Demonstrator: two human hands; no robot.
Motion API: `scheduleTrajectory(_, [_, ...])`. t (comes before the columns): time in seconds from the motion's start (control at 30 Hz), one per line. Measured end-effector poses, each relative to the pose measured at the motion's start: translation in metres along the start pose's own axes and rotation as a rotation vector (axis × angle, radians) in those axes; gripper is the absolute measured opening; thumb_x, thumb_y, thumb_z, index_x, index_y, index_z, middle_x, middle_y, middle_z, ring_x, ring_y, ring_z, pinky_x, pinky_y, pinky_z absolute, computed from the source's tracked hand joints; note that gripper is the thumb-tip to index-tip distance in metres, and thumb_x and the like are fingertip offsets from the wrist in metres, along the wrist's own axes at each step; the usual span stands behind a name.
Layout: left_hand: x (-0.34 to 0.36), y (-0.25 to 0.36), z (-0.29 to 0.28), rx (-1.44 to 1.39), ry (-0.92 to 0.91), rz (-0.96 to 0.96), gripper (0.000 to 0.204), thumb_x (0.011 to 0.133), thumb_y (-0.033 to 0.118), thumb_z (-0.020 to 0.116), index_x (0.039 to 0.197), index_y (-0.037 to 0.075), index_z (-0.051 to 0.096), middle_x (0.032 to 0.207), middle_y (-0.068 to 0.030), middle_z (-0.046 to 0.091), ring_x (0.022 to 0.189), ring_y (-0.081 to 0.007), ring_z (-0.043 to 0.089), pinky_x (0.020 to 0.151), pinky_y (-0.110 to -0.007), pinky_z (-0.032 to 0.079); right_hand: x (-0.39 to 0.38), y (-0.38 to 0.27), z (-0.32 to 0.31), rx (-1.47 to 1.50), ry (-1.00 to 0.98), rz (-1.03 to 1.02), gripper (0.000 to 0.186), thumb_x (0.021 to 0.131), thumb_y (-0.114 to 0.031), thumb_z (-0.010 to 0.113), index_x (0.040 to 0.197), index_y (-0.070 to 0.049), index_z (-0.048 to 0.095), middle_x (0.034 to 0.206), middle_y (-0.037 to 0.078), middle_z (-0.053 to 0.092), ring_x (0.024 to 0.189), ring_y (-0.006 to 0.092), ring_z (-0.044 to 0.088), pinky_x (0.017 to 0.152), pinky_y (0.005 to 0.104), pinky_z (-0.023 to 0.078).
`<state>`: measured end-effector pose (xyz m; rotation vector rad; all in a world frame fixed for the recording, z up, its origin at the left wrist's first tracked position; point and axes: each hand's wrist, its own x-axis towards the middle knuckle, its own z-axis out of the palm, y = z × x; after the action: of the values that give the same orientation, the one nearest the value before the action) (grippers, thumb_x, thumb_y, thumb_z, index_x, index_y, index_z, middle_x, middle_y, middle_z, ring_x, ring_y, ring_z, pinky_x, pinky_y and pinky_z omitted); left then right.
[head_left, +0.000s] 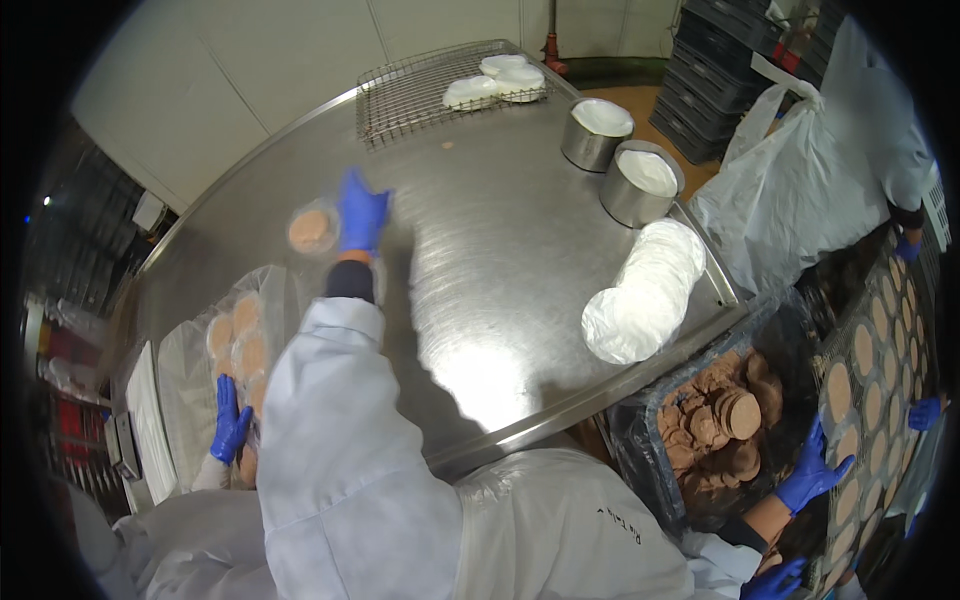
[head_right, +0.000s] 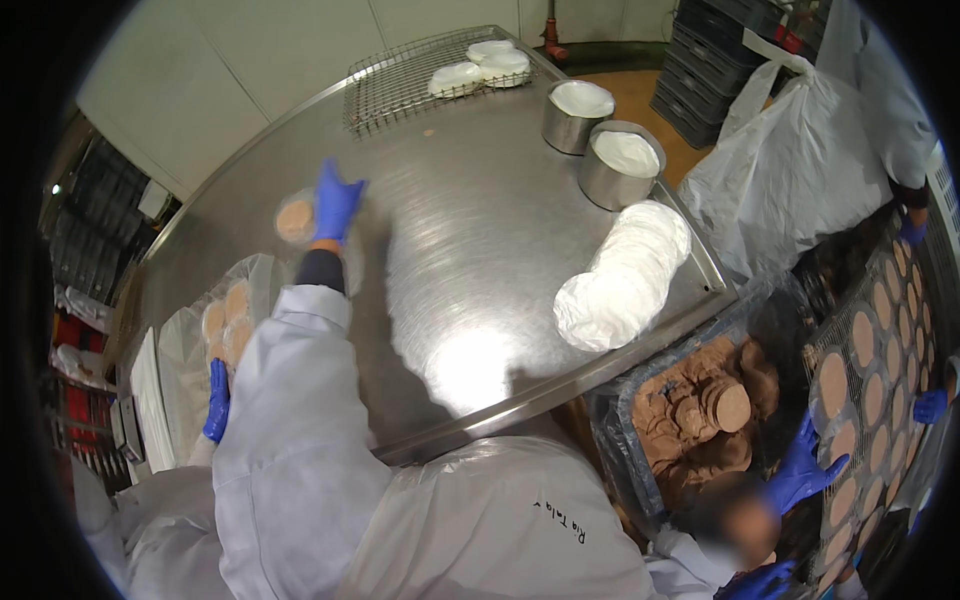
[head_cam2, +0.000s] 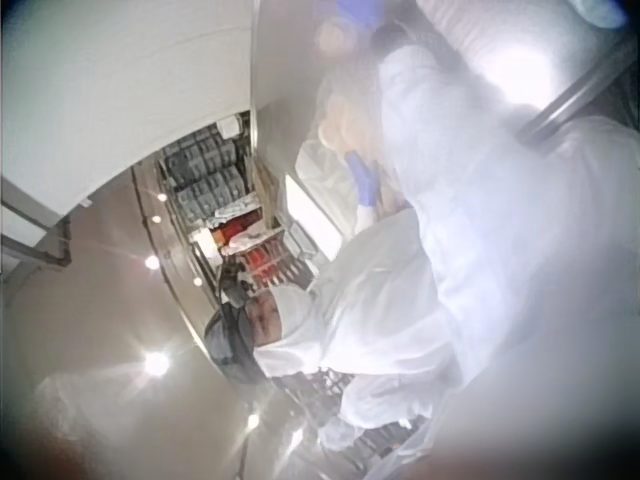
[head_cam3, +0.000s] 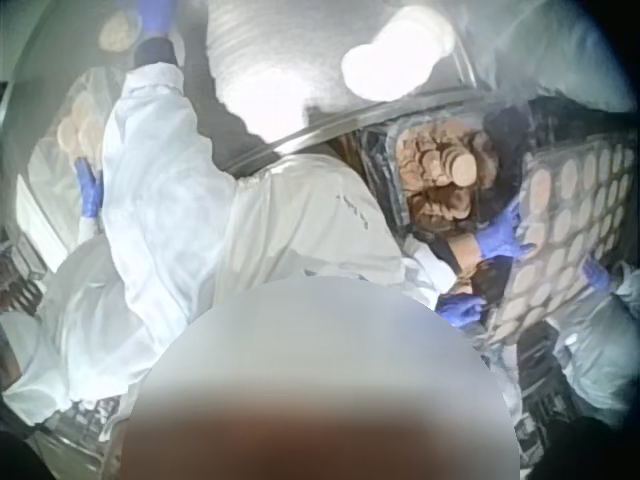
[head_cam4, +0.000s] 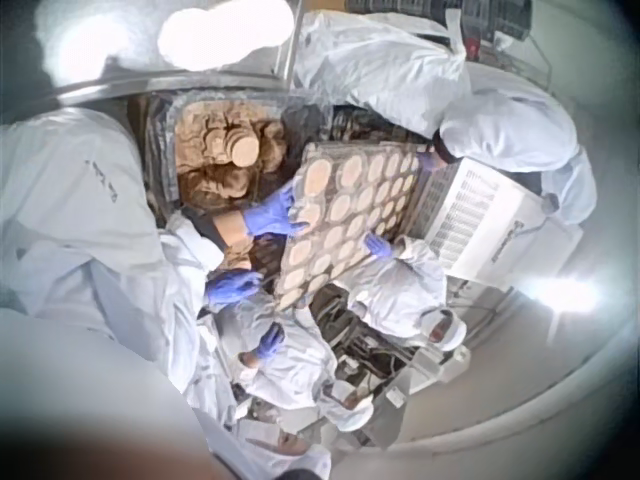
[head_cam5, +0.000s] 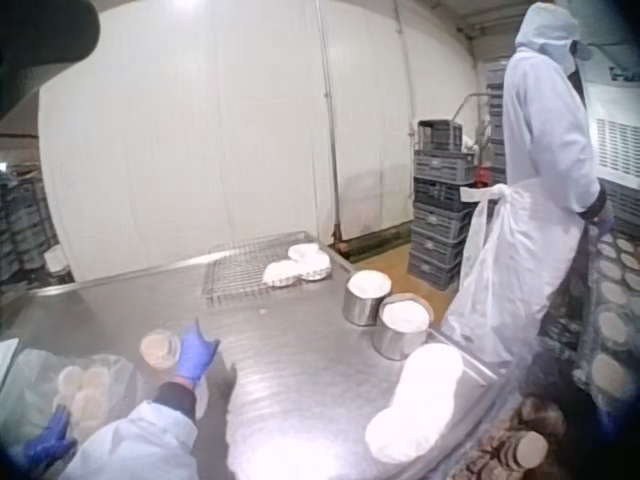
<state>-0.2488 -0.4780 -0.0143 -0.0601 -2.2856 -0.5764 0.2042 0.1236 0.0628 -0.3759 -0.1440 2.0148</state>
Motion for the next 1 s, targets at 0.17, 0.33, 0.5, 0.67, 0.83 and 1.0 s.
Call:
scheduleTrajectory(0.17, [-0.126,0.346,0.061,-1.292,-1.022,-0.073,0.064,0.072,0.024,0.070,0.118,-0.009,0.041,0.112,-0.0173,0.051,0.099,-0.0221,0.052,0.085,-0.028,0.042,0.037,-0.059,-0.056,-0.195,-0.076,-0.154,0.059,0.080,-0.025,0.050,0.129,0.002,0.029,0.132,0.016,0.033,0.122,0.0322,0.030,0.102,0.0450,0.024])
scheduleTrajectory(0.33, [-0.259,0.542,-0.018,-1.831,-1.519,0.181,0.036,0.079,0.010,0.062,0.111,-0.002,0.051,0.101,-0.0127,0.059,0.087,-0.0138,0.057,0.075,-0.026,0.046,0.009,-0.020,-0.040,-0.017,0.064,-0.178,0.049,0.082,-0.030,0.049,0.121,-0.002,0.041,0.123,0.016,0.044,0.113,0.0303,0.041,0.095,0.0406,0.033])
scheduleTrajectory(0.5, [-0.276,0.548,-0.004,-1.735,-1.414,-0.036,0.039,0.081,0.015,0.059,0.114,-0.002,0.048,0.102,-0.0131,0.057,0.084,-0.0206,0.059,0.069,-0.030,0.051,0.006,-0.003,-0.063,0.008,-0.025,-0.164,0.046,0.085,-0.015,0.046,0.127,-0.003,0.030,0.127,0.017,0.038,0.115,0.0342,0.040,0.095,0.0511,0.034])
scheduleTrajectory(0.67, [-0.235,0.563,-0.061,-1.934,-1.573,-0.211,0.036,0.082,0.015,0.059,0.112,-0.002,0.049,0.102,-0.0107,0.056,0.083,-0.0170,0.057,0.066,-0.026,0.048,-0.041,0.011,-0.086,-0.090,-0.036,-0.206,0.046,0.087,-0.017,0.046,0.128,-0.002,0.031,0.126,0.017,0.040,0.114,0.0313,0.042,0.094,0.0484,0.036])
scheduleTrajectory(0.83, [-0.266,0.556,-0.021,-1.524,-1.366,0.335,0.033,0.080,0.016,0.061,0.107,-0.001,0.052,0.093,-0.0064,0.058,0.071,-0.0091,0.053,0.058,-0.020,0.042,-0.066,0.020,-0.035,-0.065,-0.275,-0.032,0.046,0.085,-0.020,0.053,0.123,-0.001,0.038,0.120,0.015,0.046,0.110,0.0254,0.047,0.092,0.0375,0.039])
scheduleTrajectory(1.0, [-0.242,0.529,0.017,-1.563,-1.640,-0.095,0.032,0.083,0.018,0.057,0.110,0.004,0.052,0.098,-0.0057,0.058,0.072,-0.0116,0.054,0.061,-0.024,0.045,-0.019,0.018,-0.087,-0.171,-0.051,-0.075,0.045,0.084,-0.017,0.054,0.122,0.000,0.038,0.118,0.015,0.047,0.108,0.0280,0.047,0.091,0.0413,0.041])
